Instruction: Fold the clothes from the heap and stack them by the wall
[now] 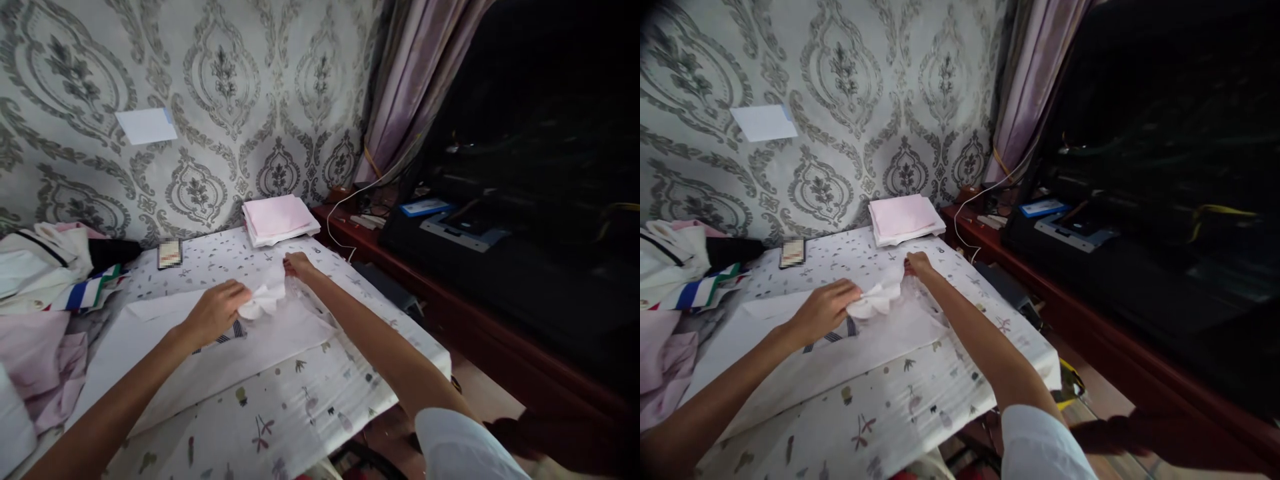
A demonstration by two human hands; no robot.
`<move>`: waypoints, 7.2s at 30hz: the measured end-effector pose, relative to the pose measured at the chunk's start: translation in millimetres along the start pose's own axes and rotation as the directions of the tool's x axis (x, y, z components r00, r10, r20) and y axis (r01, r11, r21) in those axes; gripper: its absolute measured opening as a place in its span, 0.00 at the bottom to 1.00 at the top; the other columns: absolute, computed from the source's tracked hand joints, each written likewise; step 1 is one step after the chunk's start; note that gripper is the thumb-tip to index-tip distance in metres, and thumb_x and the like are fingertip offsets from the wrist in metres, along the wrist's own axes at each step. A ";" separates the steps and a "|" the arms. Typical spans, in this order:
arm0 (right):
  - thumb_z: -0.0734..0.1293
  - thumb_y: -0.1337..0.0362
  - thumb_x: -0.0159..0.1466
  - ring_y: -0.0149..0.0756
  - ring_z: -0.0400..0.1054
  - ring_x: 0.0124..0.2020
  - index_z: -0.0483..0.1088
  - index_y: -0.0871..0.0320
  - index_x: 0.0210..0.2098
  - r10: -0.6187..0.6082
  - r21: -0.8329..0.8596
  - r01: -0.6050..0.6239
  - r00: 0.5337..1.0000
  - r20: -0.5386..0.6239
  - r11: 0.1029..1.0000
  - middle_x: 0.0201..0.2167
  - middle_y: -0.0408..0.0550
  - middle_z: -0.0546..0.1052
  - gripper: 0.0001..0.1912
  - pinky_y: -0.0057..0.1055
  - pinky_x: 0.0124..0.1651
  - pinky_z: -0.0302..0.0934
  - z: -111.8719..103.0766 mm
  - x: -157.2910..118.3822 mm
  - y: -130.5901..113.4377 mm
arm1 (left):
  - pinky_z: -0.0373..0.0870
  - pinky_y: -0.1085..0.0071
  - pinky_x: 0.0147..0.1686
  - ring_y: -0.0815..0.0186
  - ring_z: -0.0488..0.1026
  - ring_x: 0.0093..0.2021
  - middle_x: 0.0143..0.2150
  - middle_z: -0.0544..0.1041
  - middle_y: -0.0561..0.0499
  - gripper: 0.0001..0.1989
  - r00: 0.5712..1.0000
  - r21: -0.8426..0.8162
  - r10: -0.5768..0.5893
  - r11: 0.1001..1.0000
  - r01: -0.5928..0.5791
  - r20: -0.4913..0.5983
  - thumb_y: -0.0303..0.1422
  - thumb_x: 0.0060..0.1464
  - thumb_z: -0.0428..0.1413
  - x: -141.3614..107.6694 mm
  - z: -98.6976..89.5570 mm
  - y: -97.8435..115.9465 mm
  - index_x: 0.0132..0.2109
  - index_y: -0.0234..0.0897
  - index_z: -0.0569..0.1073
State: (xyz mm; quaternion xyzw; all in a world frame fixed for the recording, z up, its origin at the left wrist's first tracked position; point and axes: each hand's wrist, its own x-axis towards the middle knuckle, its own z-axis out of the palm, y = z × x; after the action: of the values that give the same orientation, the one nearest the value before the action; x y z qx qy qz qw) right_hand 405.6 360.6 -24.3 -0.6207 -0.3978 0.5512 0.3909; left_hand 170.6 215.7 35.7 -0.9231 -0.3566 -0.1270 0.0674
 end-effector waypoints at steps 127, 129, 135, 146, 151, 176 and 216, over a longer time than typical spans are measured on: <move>0.67 0.66 0.62 0.40 0.70 0.48 0.74 0.59 0.52 -0.462 -0.801 0.393 0.871 0.167 0.451 0.46 0.50 0.79 0.19 0.31 0.51 0.60 -49.4 -44.9 -11.5 | 0.69 0.57 0.57 0.54 0.70 0.59 0.59 0.74 0.41 0.24 0.930 -0.445 -0.345 0.818 0.365 0.127 0.45 0.67 0.41 -11.0 9.5 44.6 0.59 0.37 0.70; 0.68 0.66 0.61 0.40 0.68 0.50 0.73 0.58 0.55 -0.452 -0.801 0.416 0.868 0.207 0.430 0.48 0.49 0.78 0.22 0.31 0.53 0.58 -41.1 -27.0 -11.3 | 0.63 0.53 0.64 0.53 0.66 0.65 0.64 0.71 0.40 0.26 0.938 -0.376 -0.314 0.860 0.346 0.146 0.45 0.68 0.40 -3.3 24.6 52.5 0.62 0.36 0.68; 0.67 0.68 0.61 0.38 0.69 0.46 0.79 0.58 0.42 -0.428 -0.807 0.445 0.863 0.270 0.388 0.45 0.48 0.79 0.11 0.28 0.47 0.60 -28.6 0.9 -9.1 | 0.52 0.49 0.70 0.55 0.55 0.72 0.71 0.62 0.40 0.27 0.956 -0.203 -0.231 0.942 0.266 0.182 0.43 0.70 0.40 1.9 62.9 62.1 0.69 0.36 0.61; 0.64 0.69 0.63 0.37 0.72 0.42 0.78 0.57 0.41 -0.455 -0.847 0.402 0.862 0.222 0.349 0.39 0.47 0.80 0.11 0.29 0.42 0.62 -32.0 5.7 -10.2 | 0.55 0.44 0.67 0.52 0.59 0.71 0.70 0.64 0.39 0.26 0.989 -0.035 -0.147 0.988 0.148 0.020 0.44 0.70 0.43 3.0 89.0 78.0 0.67 0.38 0.64; 0.55 0.68 0.70 0.45 0.69 0.54 0.75 0.59 0.48 -0.564 -0.860 0.416 0.803 0.195 0.296 0.50 0.58 0.77 0.18 0.38 0.54 0.62 -14.7 -33.2 -4.8 | 0.54 0.44 0.68 0.53 0.57 0.72 0.72 0.61 0.41 0.28 0.984 -0.053 -0.171 0.983 0.173 0.052 0.47 0.70 0.39 2.0 85.6 79.5 0.69 0.39 0.62; 0.61 0.63 0.65 0.42 0.74 0.52 0.73 0.56 0.55 -0.654 -0.640 0.639 0.707 0.270 0.426 0.54 0.54 0.77 0.20 0.40 0.50 0.72 -60.4 12.9 39.2 | 0.63 0.58 0.64 0.56 0.68 0.63 0.63 0.73 0.40 0.25 0.910 -0.312 -0.415 0.865 0.393 -0.001 0.45 0.69 0.40 -60.7 34.6 8.2 0.60 0.36 0.71; 0.65 0.70 0.58 0.50 0.69 0.52 0.76 0.58 0.52 -0.671 -0.766 0.630 0.623 0.403 0.125 0.51 0.56 0.76 0.22 0.44 0.55 0.62 14.0 -28.1 3.9 | 0.69 0.64 0.47 0.58 0.73 0.49 0.47 0.78 0.48 0.14 0.688 0.021 -0.726 0.688 0.725 0.000 0.32 0.63 0.46 -187.4 -18.4 -63.8 0.47 0.43 0.76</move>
State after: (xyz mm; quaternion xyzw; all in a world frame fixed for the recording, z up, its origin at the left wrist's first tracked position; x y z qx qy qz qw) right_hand 389.8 333.8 -18.7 -0.4991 -0.8347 0.0325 0.2302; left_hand -9.6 138.5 2.5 -0.7072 -0.6936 -0.1359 0.0193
